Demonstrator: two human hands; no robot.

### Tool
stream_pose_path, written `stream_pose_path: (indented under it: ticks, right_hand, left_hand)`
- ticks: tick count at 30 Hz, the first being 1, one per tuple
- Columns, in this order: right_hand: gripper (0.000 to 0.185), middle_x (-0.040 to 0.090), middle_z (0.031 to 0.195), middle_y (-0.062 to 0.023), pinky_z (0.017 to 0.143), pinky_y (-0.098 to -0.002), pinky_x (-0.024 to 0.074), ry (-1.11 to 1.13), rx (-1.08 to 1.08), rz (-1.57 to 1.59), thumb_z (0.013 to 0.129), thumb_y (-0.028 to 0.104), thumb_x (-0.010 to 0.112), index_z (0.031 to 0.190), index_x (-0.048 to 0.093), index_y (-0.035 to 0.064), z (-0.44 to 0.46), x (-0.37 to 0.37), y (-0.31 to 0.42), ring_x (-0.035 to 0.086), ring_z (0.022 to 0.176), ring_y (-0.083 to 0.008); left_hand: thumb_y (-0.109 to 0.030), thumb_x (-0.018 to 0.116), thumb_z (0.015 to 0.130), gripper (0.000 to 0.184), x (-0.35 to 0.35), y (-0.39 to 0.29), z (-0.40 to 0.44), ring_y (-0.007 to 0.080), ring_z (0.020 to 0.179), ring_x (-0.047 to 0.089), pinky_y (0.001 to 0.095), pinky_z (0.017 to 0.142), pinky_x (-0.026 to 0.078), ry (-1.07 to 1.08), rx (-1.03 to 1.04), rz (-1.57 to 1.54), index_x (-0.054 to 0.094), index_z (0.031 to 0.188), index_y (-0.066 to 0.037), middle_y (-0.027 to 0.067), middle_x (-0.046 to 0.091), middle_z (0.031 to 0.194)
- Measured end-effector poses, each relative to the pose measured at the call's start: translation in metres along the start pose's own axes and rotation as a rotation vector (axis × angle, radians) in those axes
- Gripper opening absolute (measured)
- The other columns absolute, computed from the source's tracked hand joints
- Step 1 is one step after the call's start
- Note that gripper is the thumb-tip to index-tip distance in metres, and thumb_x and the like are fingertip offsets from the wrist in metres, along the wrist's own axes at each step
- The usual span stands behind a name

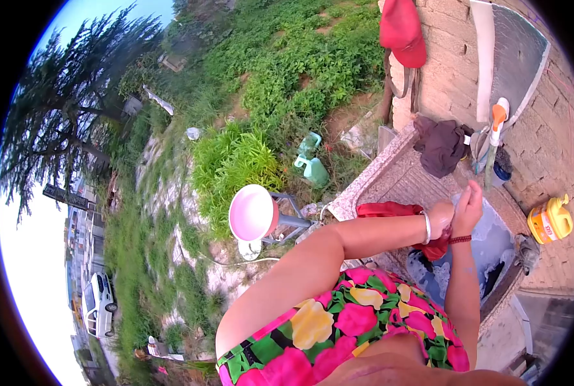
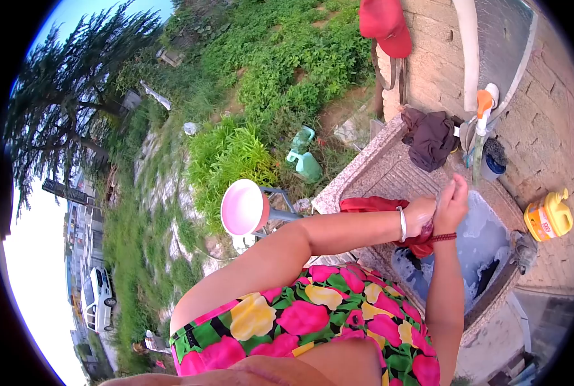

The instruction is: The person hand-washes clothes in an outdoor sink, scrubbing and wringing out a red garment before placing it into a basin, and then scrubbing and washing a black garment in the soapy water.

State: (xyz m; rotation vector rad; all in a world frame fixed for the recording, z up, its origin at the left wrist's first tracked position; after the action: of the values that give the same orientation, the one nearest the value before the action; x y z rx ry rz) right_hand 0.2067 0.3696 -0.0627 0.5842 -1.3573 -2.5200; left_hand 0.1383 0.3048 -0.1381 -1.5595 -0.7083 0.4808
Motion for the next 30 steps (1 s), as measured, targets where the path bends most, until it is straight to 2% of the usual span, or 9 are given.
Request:
stream_pose_path:
  ticks: [2, 5, 9, 12, 14, 17, 20, 25, 30]
  right_hand:
    - [0.019, 0.067, 0.089, -0.0136, 0.068, -0.0314, 0.0502, -0.009, 0.004, -0.090, 0.095, 0.011, 0.051, 0.108, 0.061, 0.0027, 0.000, -0.004, -0.007, 0.064, 0.075, -0.0182]
    - [0.018, 0.067, 0.087, -0.0130, 0.066, -0.0312, 0.0508, 0.029, -0.096, 0.058, 0.091, 0.009, 0.056, 0.108, 0.062, 0.0057, -0.028, 0.001, 0.042, 0.066, 0.073, -0.0196]
    - [0.018, 0.066, 0.080, -0.0166, 0.061, -0.0361, 0.0517, 0.085, -0.039, -0.054, 0.090, 0.011, 0.057, 0.106, 0.062, 0.0087, -0.014, 0.003, 0.019, 0.067, 0.069, -0.0309]
    - [0.017, 0.066, 0.078, -0.0171, 0.060, -0.0392, 0.0512, 0.039, 0.158, -0.132, 0.091, 0.016, 0.055, 0.106, 0.062, 0.0104, -0.008, -0.012, -0.010, 0.066, 0.068, -0.0323]
    - [0.015, 0.065, 0.075, -0.0156, 0.057, -0.0413, 0.0502, -0.060, -0.002, 0.053, 0.091, 0.016, 0.056, 0.104, 0.061, 0.0114, -0.019, -0.010, 0.017, 0.065, 0.066, -0.0326]
    - [0.014, 0.065, 0.072, -0.0142, 0.056, -0.0420, 0.0499, 0.033, -0.158, 0.021, 0.089, 0.012, 0.056, 0.103, 0.062, 0.0126, -0.047, -0.010, 0.059, 0.065, 0.063, -0.0326]
    - [0.017, 0.063, 0.068, -0.0147, 0.055, -0.0427, 0.0496, -0.069, 0.009, -0.074, 0.089, 0.014, 0.056, 0.106, 0.060, 0.0137, -0.026, -0.012, -0.012, 0.064, 0.061, -0.0329]
    - [0.017, 0.062, 0.066, -0.0158, 0.056, -0.0436, 0.0503, 0.018, 0.063, -0.070, 0.090, 0.015, 0.055, 0.107, 0.059, 0.0131, -0.056, -0.009, 0.016, 0.063, 0.062, -0.0344]
    - [0.020, 0.063, 0.070, -0.0174, 0.061, -0.0427, 0.0513, -0.087, 0.305, -0.134, 0.088, 0.016, 0.057, 0.108, 0.060, 0.0107, -0.044, -0.033, -0.061, 0.063, 0.069, -0.0374]
  left_hand:
    - [-0.017, 0.052, 0.090, 0.018, 0.010, 0.009, -0.017, 0.0165, 0.069, 0.058, 0.0320, 0.058, 0.046, -0.104, -0.342, -0.286, 0.060, 0.085, -0.002, 0.0072, 0.061, 0.078]
    - [-0.020, 0.057, 0.091, 0.016, 0.016, -0.020, -0.006, 0.0138, 0.070, 0.059, 0.0294, 0.058, 0.046, 0.340, 0.365, 0.484, 0.060, 0.089, -0.005, 0.0036, 0.061, 0.080]
    - [-0.021, 0.048, 0.094, 0.023, 0.025, 0.024, -0.004, 0.0220, 0.067, 0.063, 0.0342, 0.055, 0.048, 0.334, -0.261, -0.735, 0.061, 0.084, -0.005, 0.0072, 0.062, 0.073]
    - [-0.015, 0.049, 0.094, 0.017, 0.018, 0.046, -0.002, 0.0169, 0.071, 0.063, 0.0302, 0.057, 0.048, 0.090, -0.415, -0.371, 0.061, 0.090, -0.003, 0.0060, 0.062, 0.080]
    - [-0.013, 0.059, 0.088, 0.030, 0.013, 0.105, -0.002, 0.0291, 0.101, 0.059, 0.0494, 0.090, 0.051, 0.545, -0.363, -0.093, 0.053, 0.114, 0.000, 0.0135, 0.060, 0.105]
    - [-0.015, 0.053, 0.092, 0.015, -0.002, 0.044, -0.003, 0.0198, 0.080, 0.062, 0.0353, 0.066, 0.050, 0.503, 0.079, -0.065, 0.059, 0.097, -0.002, 0.0084, 0.062, 0.088]
    - [-0.019, 0.048, 0.096, 0.016, 0.024, 0.026, -0.028, 0.0182, 0.082, 0.063, 0.0345, 0.069, 0.052, 0.189, -0.658, -0.343, 0.058, 0.098, -0.007, 0.0055, 0.062, 0.090]
    - [-0.025, 0.045, 0.097, 0.025, 0.011, 0.080, 0.009, 0.0182, 0.076, 0.063, 0.0334, 0.058, 0.050, 0.671, -0.233, -0.413, 0.058, 0.092, -0.004, 0.0057, 0.062, 0.085]
    - [-0.018, 0.048, 0.094, 0.018, 0.043, 0.063, -0.021, 0.0183, 0.081, 0.063, 0.0312, 0.063, 0.050, 0.340, -0.734, -0.329, 0.058, 0.093, -0.004, 0.0047, 0.062, 0.084]
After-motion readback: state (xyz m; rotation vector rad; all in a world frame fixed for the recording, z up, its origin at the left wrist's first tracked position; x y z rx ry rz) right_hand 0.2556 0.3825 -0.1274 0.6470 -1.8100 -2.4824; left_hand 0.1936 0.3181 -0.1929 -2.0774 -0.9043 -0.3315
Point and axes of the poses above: each hand's wrist, its own z-axis towards the middle knuckle, its own x-axis out of the palm, y = z × x, the point moved 8 cm from there along z, towards the middle knuckle
